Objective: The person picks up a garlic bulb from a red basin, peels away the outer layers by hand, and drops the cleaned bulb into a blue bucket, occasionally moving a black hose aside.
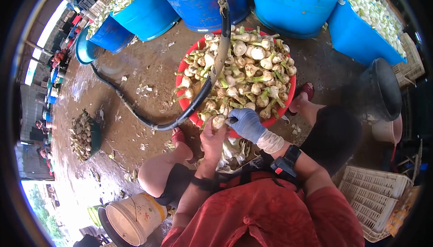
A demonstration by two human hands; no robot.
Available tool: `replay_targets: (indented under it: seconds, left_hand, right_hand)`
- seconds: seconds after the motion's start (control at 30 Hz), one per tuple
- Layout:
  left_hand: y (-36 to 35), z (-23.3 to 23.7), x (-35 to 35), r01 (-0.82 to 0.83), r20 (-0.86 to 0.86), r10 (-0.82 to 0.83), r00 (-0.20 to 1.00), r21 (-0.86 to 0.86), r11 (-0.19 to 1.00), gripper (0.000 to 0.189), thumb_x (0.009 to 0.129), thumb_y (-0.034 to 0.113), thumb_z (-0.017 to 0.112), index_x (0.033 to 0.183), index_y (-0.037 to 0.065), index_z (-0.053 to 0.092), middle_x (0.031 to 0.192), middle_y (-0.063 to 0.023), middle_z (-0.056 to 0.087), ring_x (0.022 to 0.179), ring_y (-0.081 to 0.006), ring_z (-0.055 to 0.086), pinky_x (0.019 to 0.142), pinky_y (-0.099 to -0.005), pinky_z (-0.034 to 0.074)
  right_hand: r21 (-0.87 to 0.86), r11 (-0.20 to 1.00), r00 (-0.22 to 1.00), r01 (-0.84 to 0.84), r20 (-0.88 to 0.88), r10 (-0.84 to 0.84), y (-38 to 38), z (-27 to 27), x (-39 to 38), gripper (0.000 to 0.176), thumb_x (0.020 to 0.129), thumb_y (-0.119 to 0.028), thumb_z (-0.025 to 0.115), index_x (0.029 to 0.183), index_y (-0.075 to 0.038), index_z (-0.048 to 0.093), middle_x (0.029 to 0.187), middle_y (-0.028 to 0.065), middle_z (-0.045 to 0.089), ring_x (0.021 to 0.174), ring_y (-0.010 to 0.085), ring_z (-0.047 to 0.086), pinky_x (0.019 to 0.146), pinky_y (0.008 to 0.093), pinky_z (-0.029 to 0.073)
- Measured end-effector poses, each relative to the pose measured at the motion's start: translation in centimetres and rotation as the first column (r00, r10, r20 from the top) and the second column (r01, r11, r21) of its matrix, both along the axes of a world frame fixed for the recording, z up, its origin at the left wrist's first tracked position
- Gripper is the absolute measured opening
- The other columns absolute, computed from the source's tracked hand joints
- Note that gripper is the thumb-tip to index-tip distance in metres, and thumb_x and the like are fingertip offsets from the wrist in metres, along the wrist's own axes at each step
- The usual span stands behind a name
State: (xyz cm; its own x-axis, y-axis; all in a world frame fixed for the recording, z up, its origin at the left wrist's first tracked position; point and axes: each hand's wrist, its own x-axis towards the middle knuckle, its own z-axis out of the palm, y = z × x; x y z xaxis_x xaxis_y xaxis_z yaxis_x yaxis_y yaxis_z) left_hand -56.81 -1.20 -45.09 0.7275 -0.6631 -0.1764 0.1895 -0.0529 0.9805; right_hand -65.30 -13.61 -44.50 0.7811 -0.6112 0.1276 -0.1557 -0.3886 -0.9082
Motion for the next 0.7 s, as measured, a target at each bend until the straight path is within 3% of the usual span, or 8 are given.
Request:
replay_targets:
  seconds: [0.1,0.4,0.47,0.53,0.6,0.63,0.67,0.7]
  left_hand:
    - [0.1,0.1,-0.2,-0.019,0.155,0.009,0.988,0.063,0.998,0.040,0.082,0.005,0.064,0.118,-0.005,0.053,0.083,-0.0061,0.067,0.072,-0.0071,0.060,0.062,-0.0216,0.049]
    - [0.0,1.8,-0.2,-0.016,-0.248,-0.022,0.968,-0.147,0.989,0.038,0.083,0.003,0.061,0.119,-0.003,0.052,0.089,-0.0108,0.065,0.070,-0.0177,0.064,0.063,-0.0287,0.054]
    - [0.3,2.1,0.0,0.008,-0.364,-0.079,0.928,-0.191,0.982,0.034,0.085,0.012,0.062,0.115,-0.002,0.054,0.087,-0.0124,0.064,0.067,-0.0210,0.063,0.061,-0.0317,0.053]
    - [0.7,2.7,0.6,0.028,-0.416,-0.167,0.894,-0.321,0.947,0.035,0.087,0.017,0.060,0.116,-0.002,0.053,0.086,-0.0126,0.063,0.065,-0.0204,0.061,0.059,-0.0308,0.051]
    - [1.1,3.0,1.4,0.038,-0.452,-0.262,0.852,-0.447,0.894,0.038,0.089,0.023,0.059,0.116,-0.002,0.052,0.084,-0.0129,0.063,0.063,-0.0197,0.059,0.056,-0.0299,0.050]
    - [1.3,2.9,1.9,0.033,-0.470,-0.303,0.829,-0.499,0.866,0.042,0.089,0.030,0.057,0.116,-0.001,0.051,0.081,-0.0126,0.061,0.061,-0.0199,0.057,0.054,-0.0301,0.048]
    - [1.4,2.8,2.3,0.024,-0.484,-0.342,0.805,-0.550,0.835,0.046,0.090,0.037,0.056,0.116,0.000,0.051,0.077,-0.0122,0.059,0.059,-0.0201,0.055,0.052,-0.0304,0.046]
    - [1.5,3.3,2.5,0.021,-0.467,-0.312,0.827,-0.530,0.848,0.050,0.089,0.042,0.054,0.119,0.002,0.047,0.073,-0.0106,0.055,0.057,-0.0187,0.052,0.050,-0.0295,0.043]
  right_hand:
    - [-0.199,0.979,0.998,0.033,-0.050,-0.043,0.2,0.3,0.4,0.007,0.073,-0.010,0.064,0.075,-0.004,0.061,0.067,0.0178,0.059,0.061,0.0359,0.058,0.055,0.0404,0.046]
    - [-0.073,0.984,0.984,0.160,0.086,-0.154,-0.6,-1.7,0.7,0.007,0.070,-0.007,0.061,0.073,-0.002,0.058,0.064,0.0176,0.058,0.057,0.0328,0.057,0.055,0.0389,0.046]
    - [0.104,0.967,0.972,0.233,-0.055,-0.228,-1.4,-3.3,0.7,0.006,0.069,-0.006,0.062,0.072,-0.001,0.059,0.064,0.0171,0.059,0.057,0.0308,0.057,0.057,0.0378,0.046]
    - [0.097,0.973,0.975,0.211,-0.091,-0.202,-1.9,-5.2,0.2,0.008,0.070,-0.009,0.064,0.072,-0.002,0.062,0.065,0.0161,0.061,0.060,0.0317,0.059,0.061,0.0377,0.048]
    - [-0.023,0.985,0.907,0.169,-0.389,-0.165,-1.5,-6.1,-0.5,0.012,0.071,-0.015,0.064,0.073,-0.003,0.063,0.065,0.0158,0.061,0.064,0.0328,0.061,0.064,0.0390,0.049]
    - [-0.148,0.989,0.837,-0.024,-0.544,-0.061,-0.9,-6.3,-0.7,0.015,0.072,-0.020,0.064,0.076,-0.005,0.065,0.071,0.0160,0.063,0.071,0.0327,0.063,0.069,0.0397,0.050]
    - [-0.149,0.989,0.838,-0.027,-0.543,-0.059,-0.1,-6.5,-0.9,0.015,0.072,-0.020,0.064,0.076,-0.005,0.065,0.071,0.0160,0.063,0.071,0.0327,0.063,0.069,0.0397,0.050]
    - [-0.085,0.977,0.815,-0.196,-0.569,0.114,0.9,-6.4,-1.2,0.016,0.074,-0.020,0.063,0.077,-0.005,0.065,0.075,0.0166,0.064,0.074,0.0323,0.063,0.070,0.0398,0.050]
